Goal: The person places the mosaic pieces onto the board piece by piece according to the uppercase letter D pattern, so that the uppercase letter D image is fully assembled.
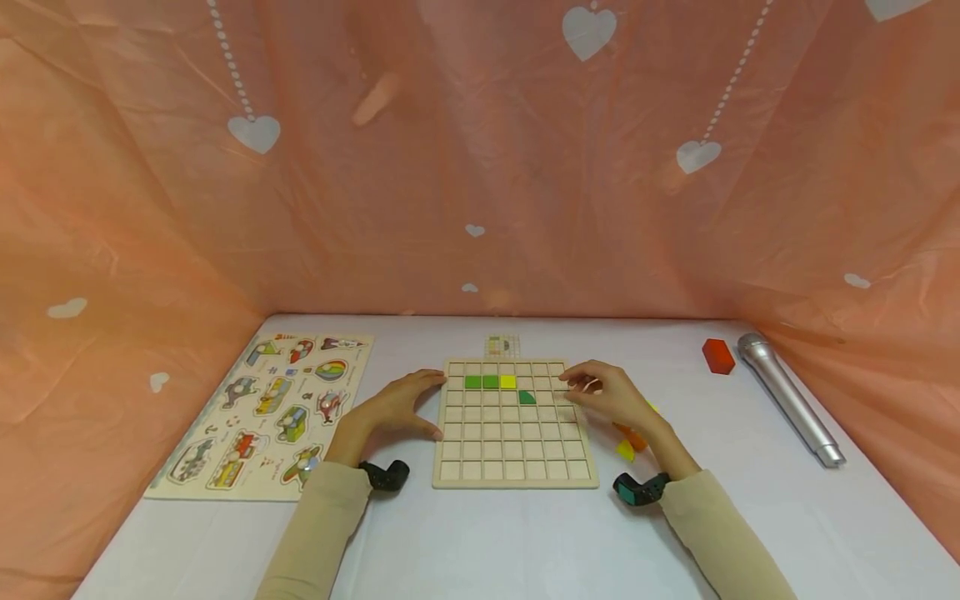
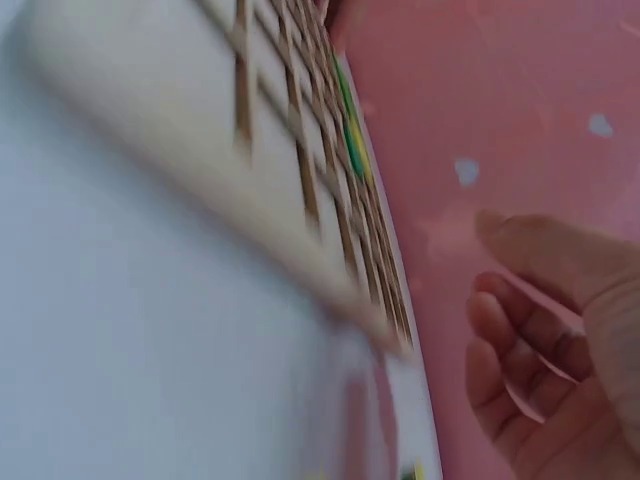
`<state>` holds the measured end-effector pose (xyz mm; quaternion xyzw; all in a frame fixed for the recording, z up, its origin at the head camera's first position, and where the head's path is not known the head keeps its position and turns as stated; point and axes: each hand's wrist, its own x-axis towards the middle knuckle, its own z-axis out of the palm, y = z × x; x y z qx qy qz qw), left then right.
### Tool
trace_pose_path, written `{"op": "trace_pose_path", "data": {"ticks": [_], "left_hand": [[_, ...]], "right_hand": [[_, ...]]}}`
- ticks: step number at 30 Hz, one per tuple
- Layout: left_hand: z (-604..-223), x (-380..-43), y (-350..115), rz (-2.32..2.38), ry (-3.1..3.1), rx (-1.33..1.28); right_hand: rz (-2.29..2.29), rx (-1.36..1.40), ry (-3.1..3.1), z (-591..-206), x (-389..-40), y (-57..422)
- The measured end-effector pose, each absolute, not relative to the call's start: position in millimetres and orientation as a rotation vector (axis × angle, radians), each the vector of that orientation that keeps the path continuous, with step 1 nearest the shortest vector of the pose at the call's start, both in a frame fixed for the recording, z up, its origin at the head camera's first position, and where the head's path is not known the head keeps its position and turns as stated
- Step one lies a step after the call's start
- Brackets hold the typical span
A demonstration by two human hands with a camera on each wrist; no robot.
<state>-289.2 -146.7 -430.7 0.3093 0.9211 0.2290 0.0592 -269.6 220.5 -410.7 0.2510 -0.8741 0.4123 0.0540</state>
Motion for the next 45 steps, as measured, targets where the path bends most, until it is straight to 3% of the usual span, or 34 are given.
{"op": "trace_pose_path", "data": {"ticks": [18,25,32,45], "left_hand": [[-428,-288,-148,0.733,2.779,0.958],[-426,-285,-151,0.787,2.776,1.079],[-428,-289,-148,0.721,2.780,0.994],[-426,-287,-147,0.709,2.779,0.973]], "right_hand": [[1.028,0.460,-2.808,-425,-245,309],[1.062,0.480,-2.905,-430,-248,314],[1.078,0.629,-2.892,-433,-255,311],[1.024,0.483,-2.890,-438,-256,307]]}}
